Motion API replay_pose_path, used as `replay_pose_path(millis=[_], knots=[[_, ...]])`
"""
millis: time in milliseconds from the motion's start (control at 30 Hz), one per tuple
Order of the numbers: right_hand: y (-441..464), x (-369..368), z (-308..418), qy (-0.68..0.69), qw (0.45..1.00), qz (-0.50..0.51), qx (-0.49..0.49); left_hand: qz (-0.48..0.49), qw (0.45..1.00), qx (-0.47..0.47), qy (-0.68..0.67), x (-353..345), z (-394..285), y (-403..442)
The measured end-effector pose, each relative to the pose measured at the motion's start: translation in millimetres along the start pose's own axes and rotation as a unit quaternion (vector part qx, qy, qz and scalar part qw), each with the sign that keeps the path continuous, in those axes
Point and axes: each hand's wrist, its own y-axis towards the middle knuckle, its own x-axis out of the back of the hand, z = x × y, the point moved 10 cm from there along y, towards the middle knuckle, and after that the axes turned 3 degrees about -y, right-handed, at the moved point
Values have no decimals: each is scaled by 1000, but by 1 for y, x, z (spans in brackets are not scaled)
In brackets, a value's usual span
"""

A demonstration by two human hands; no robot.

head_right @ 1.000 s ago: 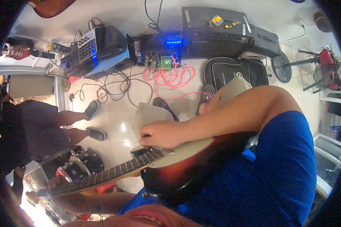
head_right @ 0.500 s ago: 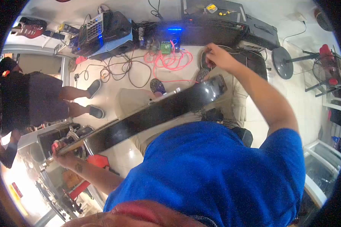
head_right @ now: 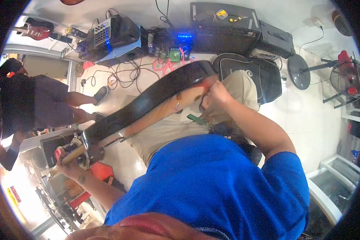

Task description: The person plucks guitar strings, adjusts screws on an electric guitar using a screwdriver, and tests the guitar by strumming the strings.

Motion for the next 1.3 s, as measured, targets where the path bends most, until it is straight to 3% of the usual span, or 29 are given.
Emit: replay_pose_path(millis=[33, 100, 167, 200, 233, 267, 333, 367, 400, 433, 467, 500, 533, 600, 633, 667, 733, 767, 867, 1000, 1100, 1167, 1300], knots=[[3, 2, -15, 21, 999, 19, -26, -20, 999, 23, -13, 42, 2, 18], [5, -2, -34, 63, 993, 60, -83, -29, 998, 52, -32, 58, 5, 0], [18, -10, -4, -42, 989, 139, 41, -27, 996, 72, -44, 64, 8, -9], [14, -23, 27, -9, 980, 189, 60, -22, 996, 79, -46, 68, 9, -11], [19, -29, 57, -131, 956, 216, 147, -11, 996, 82, -36, 78, 2, -10], [37, -31, 48, -177, 934, 286, 124, 1, 996, 85, -29, 84, -2, -11], [67, -41, 47, -264, 895, 359, -22, -77, 996, 34, 23, 96, -18, -31], [107, -45, 38, -333, 866, 368, 54, -63, 996, 14, 57, 113, -31, -30], [145, -43, 17, -373, 853, 358, -64, -51, 995, -7, 91, 132, -43, -29], [190, -44, -7, -435, 836, 332, -44, -40, 991, -28, 124, 151, -55, -28], [237, -46, -40, -499, 802, 324, 56, -50, 994, -8, 96, 127, -52, -44], [259, -56, -43, -606, 719, 332, 72, -60, 996, 12, 67, 92, -46, -64], [292, -53, -65, -643, 695, 317, 55, 78, 990, 88, -78, 99, -44, -63], [356, -51, -130, -710, 643, 285, 25, -67, 998, -11, 8, 76, -57, -88], [375, -52, -151, -717, 642, 273, 9, -4, 999, 37, -4, 61, -53, -95], [389, -52, -166, -723, 640, 261, -7, -69, 986, -3, 151, 61, -64, -104], [412, -54, -195, -728, 644, 233, -33, 2, 989, 38, 144, 47, -65, -109], [419, -54, -205, -726, 650, 221, -43, -106, 980, 39, 166, 79, -83, -117], [438, -51, -222, -721, 662, 190, -69, -167, 969, 44, 178, 104, -97, -134], [450, -44, -231, -728, 653, 187, -88, -142, 978, 77, 134, 98, -86, -152], [450, -44, -241, -730, 662, 154, -72, -186, 969, 69, 144, 108, -88, -163], [449, -66, -245, -717, 661, 215, -49, -233, 959, 53, 154, 106, -82, -164], [455, -118, -201, -642, 740, 202, 0, -154, 974, 81, 143, 98, -69, -144]])
